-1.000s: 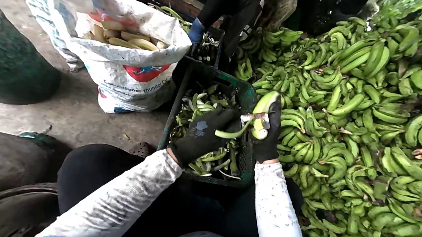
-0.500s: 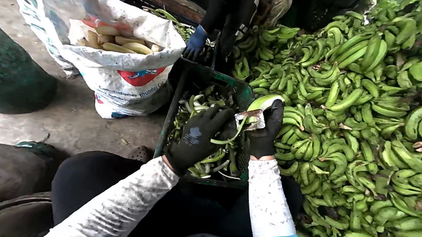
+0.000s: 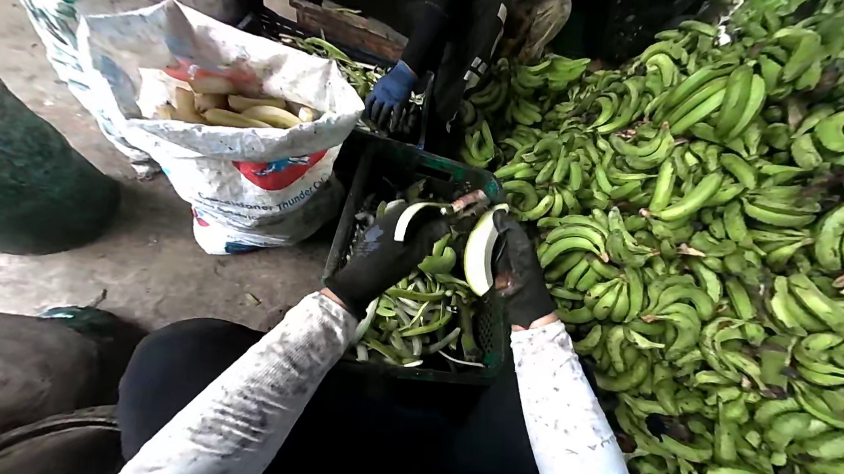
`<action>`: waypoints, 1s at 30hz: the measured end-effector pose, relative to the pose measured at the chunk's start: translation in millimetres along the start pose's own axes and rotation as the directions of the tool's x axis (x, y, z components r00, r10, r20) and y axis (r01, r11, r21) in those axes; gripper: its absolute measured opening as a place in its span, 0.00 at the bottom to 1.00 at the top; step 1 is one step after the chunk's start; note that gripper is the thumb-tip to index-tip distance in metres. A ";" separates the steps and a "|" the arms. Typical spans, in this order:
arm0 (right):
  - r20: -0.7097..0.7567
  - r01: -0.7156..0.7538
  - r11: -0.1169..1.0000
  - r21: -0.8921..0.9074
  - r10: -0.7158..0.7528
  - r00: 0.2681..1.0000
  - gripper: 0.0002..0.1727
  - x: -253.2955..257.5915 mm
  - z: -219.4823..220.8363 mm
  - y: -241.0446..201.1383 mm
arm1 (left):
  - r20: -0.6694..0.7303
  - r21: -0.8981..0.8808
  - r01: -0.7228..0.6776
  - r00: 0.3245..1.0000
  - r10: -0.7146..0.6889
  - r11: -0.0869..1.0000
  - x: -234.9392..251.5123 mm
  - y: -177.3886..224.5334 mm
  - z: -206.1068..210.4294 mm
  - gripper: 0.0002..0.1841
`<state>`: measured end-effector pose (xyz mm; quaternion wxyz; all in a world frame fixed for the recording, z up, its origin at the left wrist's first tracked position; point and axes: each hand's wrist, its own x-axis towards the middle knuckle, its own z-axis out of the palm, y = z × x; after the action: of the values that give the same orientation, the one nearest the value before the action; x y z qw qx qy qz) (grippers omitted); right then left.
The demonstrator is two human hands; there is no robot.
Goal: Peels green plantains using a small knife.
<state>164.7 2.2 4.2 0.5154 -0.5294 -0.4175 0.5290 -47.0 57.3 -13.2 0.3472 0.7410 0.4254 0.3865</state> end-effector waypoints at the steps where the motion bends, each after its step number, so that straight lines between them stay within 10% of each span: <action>1: -0.036 0.050 0.995 0.087 -0.047 0.998 0.18 1.8 1.3 0.6 | 0.002 0.022 -0.040 0.999 0.040 0.999 -1.8 0.9 7.8 0.21; 8: -0.227 0.255 0.714 0.652 -0.136 0.964 0.19 32.9 4.2 17.8 | -0.039 0.260 -0.279 0.954 0.299 0.924 -7.2 4.9 26.5 0.28; 17: -0.071 0.249 0.902 0.353 -0.240 0.968 0.16 3.5 3.8 23.2 | 0.013 0.193 -0.236 0.971 0.238 0.952 -2.2 -3.7 20.6 0.23; 30: -0.018 0.007 0.995 0.098 -0.006 1.000 0.20 -2.8 -10.7 12.2 | 0.069 0.259 -0.329 0.944 0.322 0.908 -10.2 -10.7 26.7 0.24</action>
<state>173.8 -3.2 -8.5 0.5462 -0.5065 -0.3881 0.5426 -31.2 47.4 -37.4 0.1804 0.8460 0.3398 0.3691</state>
